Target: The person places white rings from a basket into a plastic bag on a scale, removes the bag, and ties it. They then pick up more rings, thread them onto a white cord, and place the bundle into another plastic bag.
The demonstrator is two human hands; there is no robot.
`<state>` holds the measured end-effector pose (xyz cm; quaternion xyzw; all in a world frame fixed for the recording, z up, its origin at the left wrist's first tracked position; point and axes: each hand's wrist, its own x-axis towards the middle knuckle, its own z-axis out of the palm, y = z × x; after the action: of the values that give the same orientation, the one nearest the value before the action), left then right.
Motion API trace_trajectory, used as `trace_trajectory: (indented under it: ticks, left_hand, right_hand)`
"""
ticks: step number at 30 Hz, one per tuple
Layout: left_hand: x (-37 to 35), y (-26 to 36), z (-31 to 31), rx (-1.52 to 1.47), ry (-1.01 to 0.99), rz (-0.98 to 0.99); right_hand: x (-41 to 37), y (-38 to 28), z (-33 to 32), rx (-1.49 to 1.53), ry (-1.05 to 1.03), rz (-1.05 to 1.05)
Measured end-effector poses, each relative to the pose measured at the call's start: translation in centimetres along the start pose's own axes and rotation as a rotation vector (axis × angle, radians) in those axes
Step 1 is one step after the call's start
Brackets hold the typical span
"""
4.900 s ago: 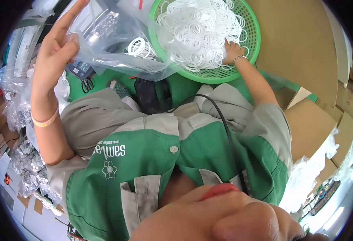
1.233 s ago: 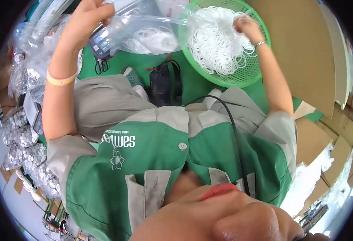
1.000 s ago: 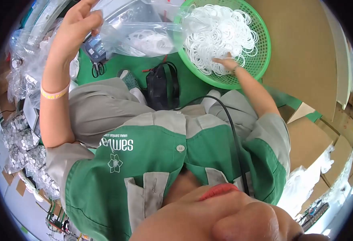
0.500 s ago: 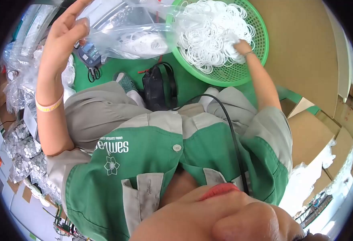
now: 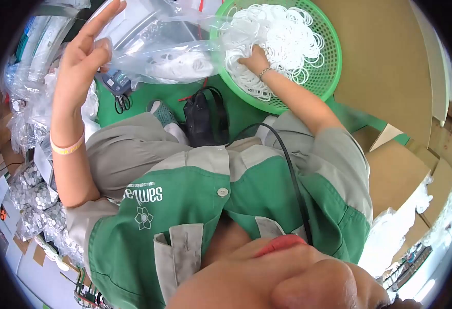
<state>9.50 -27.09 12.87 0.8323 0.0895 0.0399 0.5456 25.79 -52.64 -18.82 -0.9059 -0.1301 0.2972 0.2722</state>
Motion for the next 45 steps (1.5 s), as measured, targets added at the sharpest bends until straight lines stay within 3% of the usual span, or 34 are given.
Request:
trace_trajectory:
  ticks: [4, 7, 9, 10, 11, 12, 15, 18, 21, 26, 29, 30, 32, 33, 34, 35, 36, 37, 38, 39, 41, 42, 44, 45]
  left_hand:
    - [0.0, -0.6, -0.4, -0.013, 0.009, 0.003]
    - [-0.2, -0.1, 0.0, -0.003, 0.027, -0.020]
    - [-0.2, 0.0, 0.0, -0.027, 0.027, -0.033]
    - [-0.2, -0.1, -0.1, -0.001, 0.023, -0.012]
    - [1.3, -1.7, 0.9, -0.001, 0.030, -0.017]
    - [4.1, -4.5, 2.8, -0.743, -0.287, 0.495]
    - [5.0, -5.5, 3.5, -1.445, -0.590, 0.999]
    - [2.0, -3.5, 1.2, -0.780, -0.246, 0.462]
    - [-0.2, -2.0, -0.4, -0.107, 0.085, -0.073]
    - [0.2, -2.7, -0.3, -0.021, -0.070, -0.041]
    - [2.5, -2.0, 2.5, -0.664, -0.453, 0.344]
    - [0.3, 1.7, 1.9, -0.267, -0.201, -0.137]
    - [3.3, -4.2, 2.8, -0.766, -0.565, 0.679]
    - [1.9, -1.4, 2.7, -0.540, -0.360, 0.337]
    - [0.6, 1.4, 2.7, -0.365, -0.232, -0.033]
    - [0.3, 2.4, 3.0, -0.332, -0.186, -0.048]
    - [0.1, 2.7, 2.9, -0.265, -0.164, -0.087]
    - [-0.1, 3.0, 2.8, -0.199, -0.145, -0.127]
    - [-0.3, 3.3, 2.7, -0.135, -0.129, -0.168]
    - [-0.3, 1.9, 2.2, -0.259, -0.153, -0.066]
    - [-0.4, -0.7, 1.2, -0.526, -0.239, 0.128]
    - [-1.1, 1.1, 1.3, -0.403, -0.096, -0.001]
    - [-0.5, -1.7, -0.1, -0.595, -0.186, 0.256]
    - [-1.3, -0.2, -0.5, -0.567, -0.094, 0.191]
  right_hand:
    - [-1.5, 0.2, 0.3, 0.297, 0.246, -0.142]
    - [0.1, 1.4, -1.0, 0.287, -0.200, -0.059]
    - [0.8, 1.2, -3.2, 0.056, -0.257, -0.182]
    - [0.7, 1.5, -4.3, -0.006, -0.074, -0.278]
    - [0.5, 1.0, -6.5, 0.185, -0.214, -0.209]
    - [0.2, 0.4, -9.0, 0.375, -0.352, -0.134]
    - [1.4, 2.7, -13.4, 0.487, -0.283, -0.087]
    - [1.6, 4.3, -17.1, 0.717, -0.221, -0.032]
    - [-0.3, 2.9, -20.5, 0.849, -0.147, -0.131]
    - [-3.6, -2.9, -24.6, 0.969, -0.118, -0.319]
    - [-5.8, -8.7, -24.8, 0.968, -0.199, -0.555]
    - [-7.3, -11.0, -23.7, 1.009, -0.177, -0.601]
    - [-10.7, -16.4, -20.3, 1.123, -0.161, -0.721]
    - [-11.3, -18.0, -18.7, 1.123, -0.135, -0.775]
    - [-11.1, -18.5, -17.2, 0.893, -0.168, -0.841]
    - [-11.8, -19.7, -15.2, 0.731, -0.048, -0.885]
    - [-8.9, -18.2, -13.2, 0.475, -0.156, -0.832]
    - [-8.2, -18.9, -10.6, 0.486, -0.232, -0.837]
    - [-8.5, -20.2, -9.3, 0.286, -0.275, -0.901]
    - [-7.4, -20.6, -7.9, 0.062, -0.374, -0.752]
    - [-8.4, -23.2, -7.9, -0.611, -0.381, -0.834]
    - [-7.1, -23.0, -6.9, -0.674, -0.404, -0.955]
    - [-6.4, -24.3, -6.0, -0.995, -0.542, -0.836]
    - [-5.2, -24.0, -5.9, -0.918, -0.533, -0.877]
